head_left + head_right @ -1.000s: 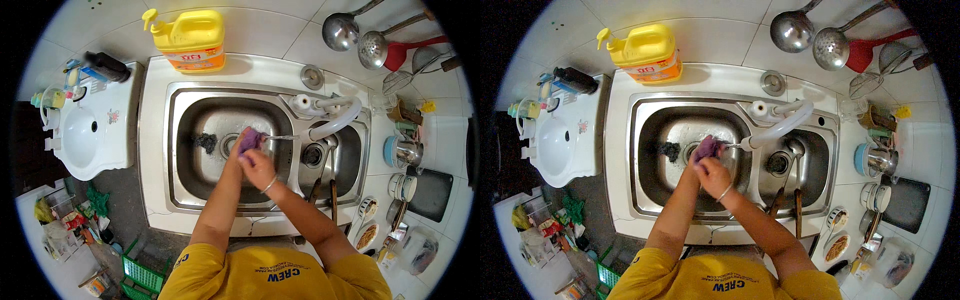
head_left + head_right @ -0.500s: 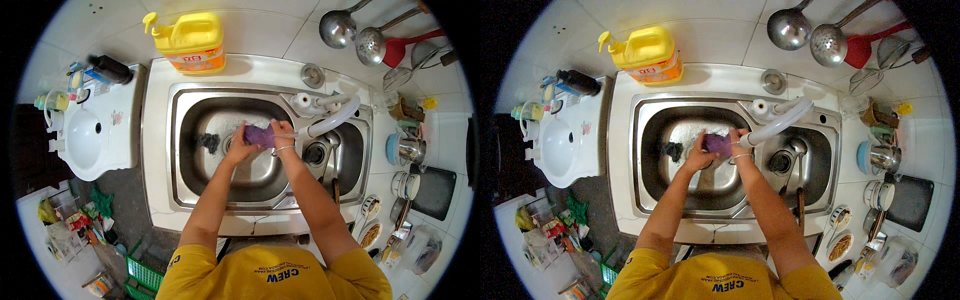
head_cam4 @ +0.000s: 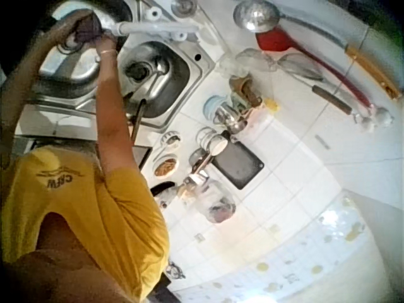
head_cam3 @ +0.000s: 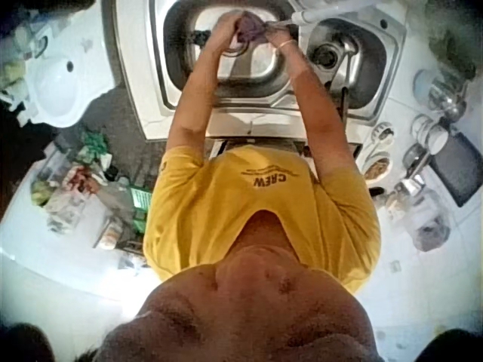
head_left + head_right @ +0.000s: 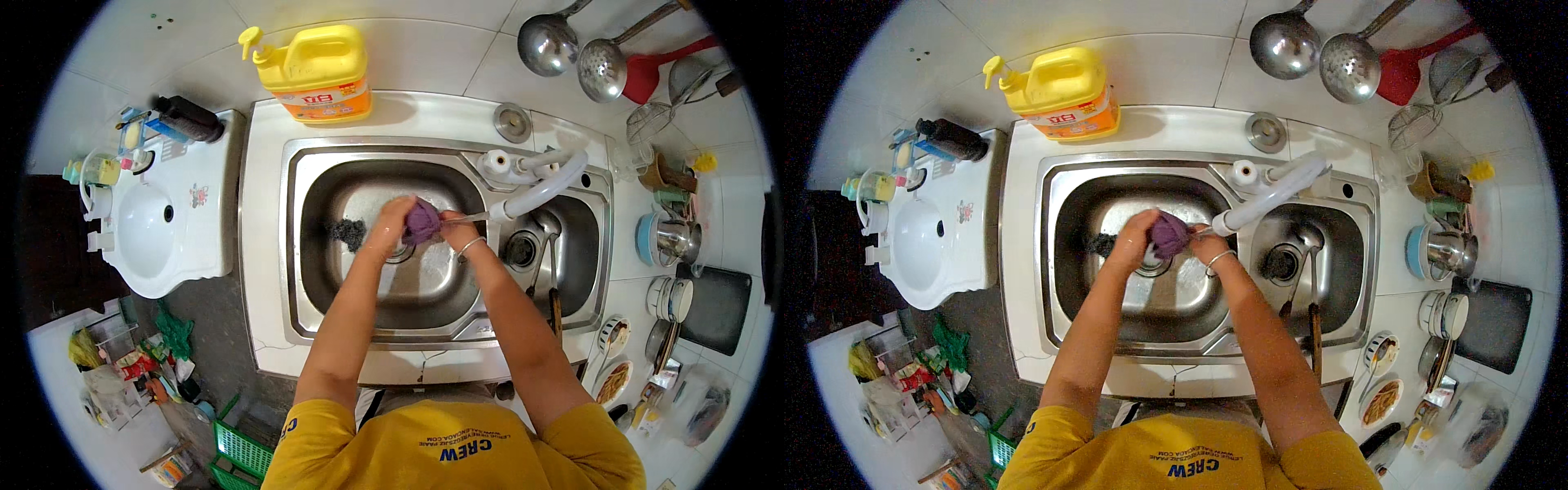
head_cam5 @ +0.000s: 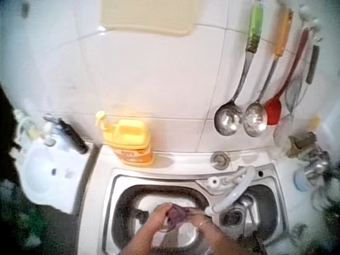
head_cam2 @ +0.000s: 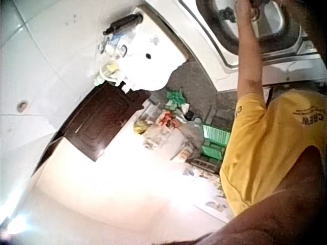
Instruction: The person cleans green plastic crates by first rinsing a cloth and a scouring pad in a sink, and then using the damp cloth to wipe the top surface of the crates.
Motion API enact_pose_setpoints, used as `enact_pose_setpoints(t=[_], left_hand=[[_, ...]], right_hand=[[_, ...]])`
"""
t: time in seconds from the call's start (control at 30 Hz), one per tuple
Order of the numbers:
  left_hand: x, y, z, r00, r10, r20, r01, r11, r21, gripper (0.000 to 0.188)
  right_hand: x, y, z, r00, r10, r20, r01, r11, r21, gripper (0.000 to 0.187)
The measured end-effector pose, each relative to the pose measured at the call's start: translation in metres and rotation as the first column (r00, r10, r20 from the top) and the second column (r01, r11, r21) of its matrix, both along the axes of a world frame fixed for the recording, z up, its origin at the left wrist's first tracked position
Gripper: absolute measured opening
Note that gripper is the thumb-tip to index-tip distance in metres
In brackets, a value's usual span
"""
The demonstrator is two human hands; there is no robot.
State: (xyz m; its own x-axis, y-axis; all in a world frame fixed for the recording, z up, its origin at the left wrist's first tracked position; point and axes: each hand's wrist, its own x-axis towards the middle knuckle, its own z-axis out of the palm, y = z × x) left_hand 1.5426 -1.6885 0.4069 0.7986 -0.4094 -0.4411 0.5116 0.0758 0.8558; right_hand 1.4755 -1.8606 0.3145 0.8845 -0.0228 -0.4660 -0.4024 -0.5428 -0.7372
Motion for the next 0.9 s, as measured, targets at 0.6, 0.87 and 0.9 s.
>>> enact_pose_setpoints(t=[0.6,0.87,0.9], left_hand=[[-0.052,0.0,-0.132,0.914,-0.008,-0.405,-0.321,0.596,-0.736,0.026],[-0.026,0.008,-0.03,0.783,0.159,-0.601,-0.419,0.849,-0.322,0.031],[-0.019,0.016,-0.034,0.797,0.16,-0.582,-0.407,0.854,-0.323,0.03]], right_hand=[[-0.014,0.098,0.12,0.843,-0.249,0.477,0.238,0.968,0.084,0.023],[0.012,0.008,0.038,0.821,-0.502,0.272,0.454,0.863,0.223,0.051],[0.011,0.013,0.052,0.937,-0.314,0.153,0.289,0.943,0.163,0.056]])
